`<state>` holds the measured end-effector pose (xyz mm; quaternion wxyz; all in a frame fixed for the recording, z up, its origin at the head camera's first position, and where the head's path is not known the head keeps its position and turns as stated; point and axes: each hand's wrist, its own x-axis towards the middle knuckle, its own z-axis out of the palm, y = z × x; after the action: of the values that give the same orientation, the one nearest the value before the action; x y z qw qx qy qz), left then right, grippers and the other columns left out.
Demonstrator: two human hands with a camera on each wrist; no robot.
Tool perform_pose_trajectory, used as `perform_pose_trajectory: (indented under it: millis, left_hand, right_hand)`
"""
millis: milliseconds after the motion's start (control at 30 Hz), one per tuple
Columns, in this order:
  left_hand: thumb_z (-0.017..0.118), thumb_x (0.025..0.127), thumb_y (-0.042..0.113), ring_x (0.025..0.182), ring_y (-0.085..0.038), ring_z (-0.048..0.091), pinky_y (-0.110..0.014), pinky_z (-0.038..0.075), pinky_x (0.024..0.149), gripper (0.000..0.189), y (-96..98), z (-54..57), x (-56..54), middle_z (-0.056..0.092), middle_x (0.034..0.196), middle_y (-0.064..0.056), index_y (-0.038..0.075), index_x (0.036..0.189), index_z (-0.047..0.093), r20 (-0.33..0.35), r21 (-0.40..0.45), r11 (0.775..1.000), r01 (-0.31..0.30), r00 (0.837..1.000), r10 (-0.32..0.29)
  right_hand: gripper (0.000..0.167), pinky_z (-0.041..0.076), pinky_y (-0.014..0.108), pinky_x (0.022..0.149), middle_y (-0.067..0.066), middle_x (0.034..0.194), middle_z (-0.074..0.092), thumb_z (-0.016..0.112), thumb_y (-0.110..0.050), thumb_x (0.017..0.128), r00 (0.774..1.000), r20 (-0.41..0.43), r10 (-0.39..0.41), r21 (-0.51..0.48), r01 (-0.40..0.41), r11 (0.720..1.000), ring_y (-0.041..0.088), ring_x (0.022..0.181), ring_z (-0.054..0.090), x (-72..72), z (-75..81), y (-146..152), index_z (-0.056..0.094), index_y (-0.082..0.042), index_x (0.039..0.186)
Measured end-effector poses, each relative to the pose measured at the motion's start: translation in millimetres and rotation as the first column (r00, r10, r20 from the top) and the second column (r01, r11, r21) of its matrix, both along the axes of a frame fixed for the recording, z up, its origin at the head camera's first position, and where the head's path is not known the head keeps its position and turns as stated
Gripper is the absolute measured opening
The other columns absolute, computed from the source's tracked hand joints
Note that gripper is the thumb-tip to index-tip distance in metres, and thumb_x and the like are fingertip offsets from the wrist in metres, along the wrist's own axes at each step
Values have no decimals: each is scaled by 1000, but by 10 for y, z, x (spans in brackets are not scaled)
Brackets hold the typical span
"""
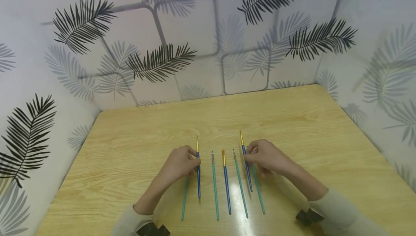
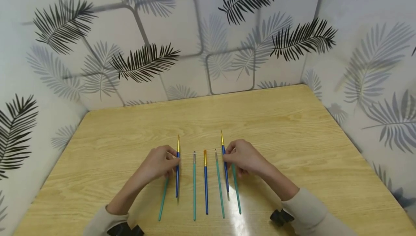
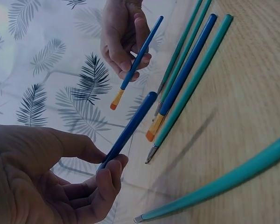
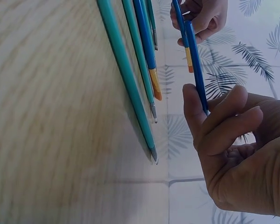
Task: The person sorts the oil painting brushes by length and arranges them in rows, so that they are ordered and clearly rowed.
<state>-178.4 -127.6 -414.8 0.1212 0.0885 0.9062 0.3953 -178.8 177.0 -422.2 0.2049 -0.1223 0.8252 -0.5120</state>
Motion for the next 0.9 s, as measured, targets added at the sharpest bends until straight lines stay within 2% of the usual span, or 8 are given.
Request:
perform_pose_trajectory:
  millis: [200,500,667,900]
  left_hand:
    - [65,95,6,59,-26,72,-34,59,56,32,-16,66,-21,73,78,-6,-9,123,61,20,34,999,-16,1000,15]
    - [63,98,10,63,-29,71,-38,59,59,37,-57,150,-53,73,83,-5,-7,130,57,14,66,998,5,1000,-6]
    - [62,99,12,67,-30,72,-38,58,59,39,-83,171,-88,73,88,-7,-7,132,56,9,100,995,17,1000,-18]
    - [62,99,12,68,-34,73,-38,57,58,40,-107,146,-201,73,90,-8,-8,133,56,10,148,988,34,999,-36]
  right_hand:
    - [24,37,22,35,14,63,61,64,-12,99,1000,-2,-1,-50,0,999,10,35,49,-25,30,-22,61,9,111]
    - [26,38,23,36,14,72,66,65,-12,100,1000,14,-13,-95,14,995,10,36,47,-70,110,-82,58,8,115]
    - [26,36,22,36,16,81,71,65,-12,98,1000,27,-15,-114,18,993,9,37,45,-108,131,-122,58,7,113]
    - [26,36,23,37,15,73,68,65,-11,98,999,38,-7,-158,13,987,9,37,46,-150,135,-167,56,7,114]
